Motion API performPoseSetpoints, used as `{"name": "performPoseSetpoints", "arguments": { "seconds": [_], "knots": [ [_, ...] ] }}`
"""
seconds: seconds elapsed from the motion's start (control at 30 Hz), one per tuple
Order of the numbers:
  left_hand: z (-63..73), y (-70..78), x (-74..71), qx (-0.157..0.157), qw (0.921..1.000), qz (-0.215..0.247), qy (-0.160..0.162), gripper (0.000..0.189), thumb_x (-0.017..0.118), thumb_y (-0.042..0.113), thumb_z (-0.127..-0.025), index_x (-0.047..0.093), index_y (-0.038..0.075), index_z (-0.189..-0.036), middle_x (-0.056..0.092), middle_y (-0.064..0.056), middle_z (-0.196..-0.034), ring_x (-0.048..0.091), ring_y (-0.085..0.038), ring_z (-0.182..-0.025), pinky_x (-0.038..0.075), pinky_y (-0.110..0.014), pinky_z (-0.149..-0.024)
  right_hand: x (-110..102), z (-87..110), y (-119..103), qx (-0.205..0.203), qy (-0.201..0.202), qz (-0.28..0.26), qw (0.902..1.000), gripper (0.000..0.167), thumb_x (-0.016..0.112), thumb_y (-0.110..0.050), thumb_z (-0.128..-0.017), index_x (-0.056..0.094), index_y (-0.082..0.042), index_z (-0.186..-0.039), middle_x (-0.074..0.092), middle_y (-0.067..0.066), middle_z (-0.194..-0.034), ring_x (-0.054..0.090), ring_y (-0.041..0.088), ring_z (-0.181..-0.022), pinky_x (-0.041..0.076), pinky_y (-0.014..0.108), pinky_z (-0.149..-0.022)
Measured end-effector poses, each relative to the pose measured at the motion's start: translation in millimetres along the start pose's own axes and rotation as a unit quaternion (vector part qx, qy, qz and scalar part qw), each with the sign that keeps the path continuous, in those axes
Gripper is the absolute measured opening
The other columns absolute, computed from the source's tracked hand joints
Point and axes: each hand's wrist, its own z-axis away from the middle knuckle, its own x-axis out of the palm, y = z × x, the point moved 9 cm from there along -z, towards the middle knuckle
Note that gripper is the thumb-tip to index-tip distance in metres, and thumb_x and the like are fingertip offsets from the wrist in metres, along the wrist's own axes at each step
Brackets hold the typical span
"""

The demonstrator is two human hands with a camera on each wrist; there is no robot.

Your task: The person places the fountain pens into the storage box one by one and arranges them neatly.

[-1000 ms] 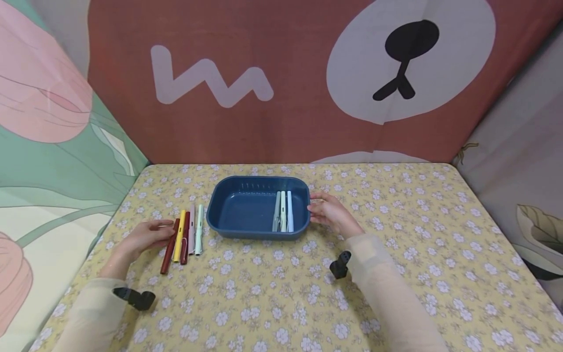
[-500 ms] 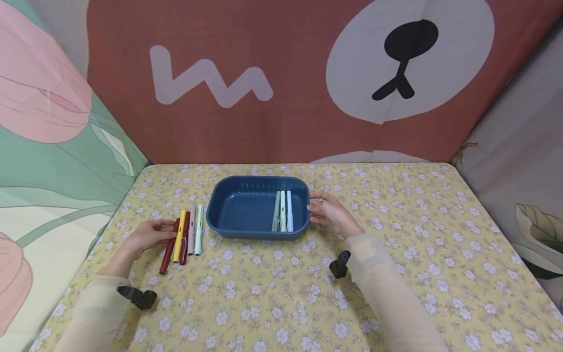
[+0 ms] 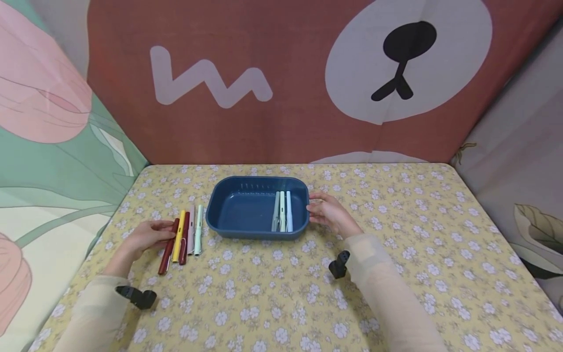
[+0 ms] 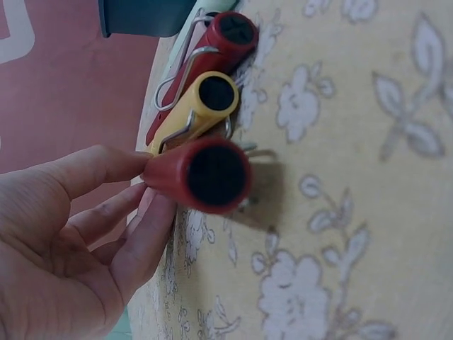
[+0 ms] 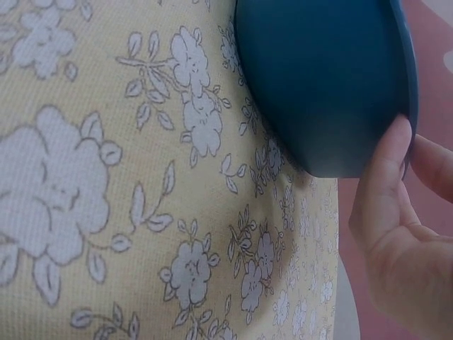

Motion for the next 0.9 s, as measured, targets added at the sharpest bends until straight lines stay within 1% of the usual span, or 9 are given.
{"name": "performPoseSetpoints", "arguments": {
  "seconds": [0.1,0.17,0.27,0.33,0.43,0.53,0.73,0.83,0.9],
  "knots": [
    [1.0,1.0,-1.2,0.007,1.0,0.002,-0.001,0.053,0.058,0.009,-0.094,0.039,-0.012,-0.139,0.051,-0.033,-0.133,0.065,-0.003,-0.079,0.06,-0.025,-0.076,-0.2,-0.4,0.5,0.001,0.002,0.001,1.0,0.052,0.052,-0.01,-0.098,0.032,-0.002,-0.145,0.062,-0.002,-0.09,0.063,0.006,-0.077,0.058,0.022,-0.074],
    [1.7,1.9,-3.5,0.01,0.9999,-0.002,0.004,0.052,0.057,0.009,-0.094,0.039,-0.012,-0.138,0.051,-0.032,-0.132,0.065,-0.003,-0.079,0.06,-0.025,-0.076,-0.4,-0.6,0.8,0.001,0.003,0.001,1.0,0.052,0.052,-0.01,-0.098,0.033,-0.003,-0.145,0.063,-0.002,-0.09,0.063,0.006,-0.077,0.058,0.022,-0.074],
    [3.0,3.9,-6.3,0.014,0.9999,-0.006,0.006,0.053,0.055,0.012,-0.095,0.037,-0.011,-0.14,0.049,-0.032,-0.135,0.065,-0.002,-0.08,0.06,-0.027,-0.077,-0.4,-0.8,1.1,0.003,0.003,-0.001,1.0,0.052,0.052,-0.01,-0.097,0.033,-0.003,-0.145,0.063,-0.002,-0.089,0.063,0.006,-0.076,0.058,0.023,-0.074],
    [3.6,5.0,-8.1,0.013,0.9999,0.0,0.009,0.054,0.054,0.013,-0.096,0.036,-0.009,-0.142,0.047,-0.032,-0.138,0.066,-0.003,-0.081,0.06,-0.028,-0.078,-0.3,-0.9,1.1,0.003,0.003,-0.003,1.0,0.052,0.052,-0.01,-0.097,0.033,-0.003,-0.145,0.063,-0.002,-0.089,0.063,0.006,-0.076,0.058,0.022,-0.073],
    [4.1,8.0,-8.6,0.017,0.9997,0.019,0.003,0.057,0.053,0.015,-0.097,0.031,-0.007,-0.145,0.042,-0.032,-0.142,0.065,-0.003,-0.085,0.06,-0.028,-0.082,-0.2,-1.0,1.1,0.004,0.001,-0.005,1.0,0.052,0.052,-0.009,-0.098,0.032,-0.002,-0.145,0.063,-0.002,-0.088,0.063,0.006,-0.075,0.058,0.021,-0.073],
    [4.1,12.3,-9.6,0.023,0.9991,0.034,0.0,0.058,0.052,0.017,-0.097,0.029,-0.004,-0.147,0.04,-0.031,-0.143,0.064,-0.004,-0.091,0.059,-0.027,-0.084,-0.2,-0.9,1.0,0.004,0.001,-0.006,1.0,0.052,0.052,-0.009,-0.098,0.032,-0.002,-0.145,0.062,-0.003,-0.087,0.063,0.006,-0.075,0.058,0.021,-0.072],
    [5.7,25.1,-12.4,0.043,0.998,0.046,0.008,0.06,0.052,0.02,-0.097,0.027,0.0,-0.149,0.047,-0.03,-0.137,0.066,-0.004,-0.09,0.059,-0.025,-0.083,0.0,-1.0,1.1,0.002,0.002,-0.003,1.0,0.05,0.052,-0.01,-0.097,0.034,-0.002,-0.144,0.061,-0.003,-0.087,0.061,0.006,-0.074,0.058,0.021,-0.073],
    [7.8,32.5,-13.0,0.052,0.9974,0.049,0.006,0.061,0.051,0.021,-0.098,0.026,0.002,-0.15,0.052,-0.028,-0.132,0.066,-0.001,-0.087,0.058,-0.024,-0.084,0.3,-0.9,1.0,0.002,0.001,-0.004,1.0,0.05,0.052,-0.01,-0.097,0.034,-0.002,-0.144,0.06,-0.003,-0.087,0.06,0.005,-0.074,0.057,0.021,-0.072],
    [9.3,37.5,-13.1,0.057,0.9968,0.056,0.005,0.061,0.051,0.021,-0.098,0.026,0.003,-0.15,0.057,-0.025,-0.128,0.066,0.001,-0.086,0.058,-0.023,-0.086,0.4,-0.7,1.0,0.003,0.001,-0.005,1.0,0.051,0.052,-0.01,-0.097,0.033,-0.002,-0.144,0.061,-0.003,-0.086,0.061,0.005,-0.074,0.058,0.021,-0.072]
  ]
}}
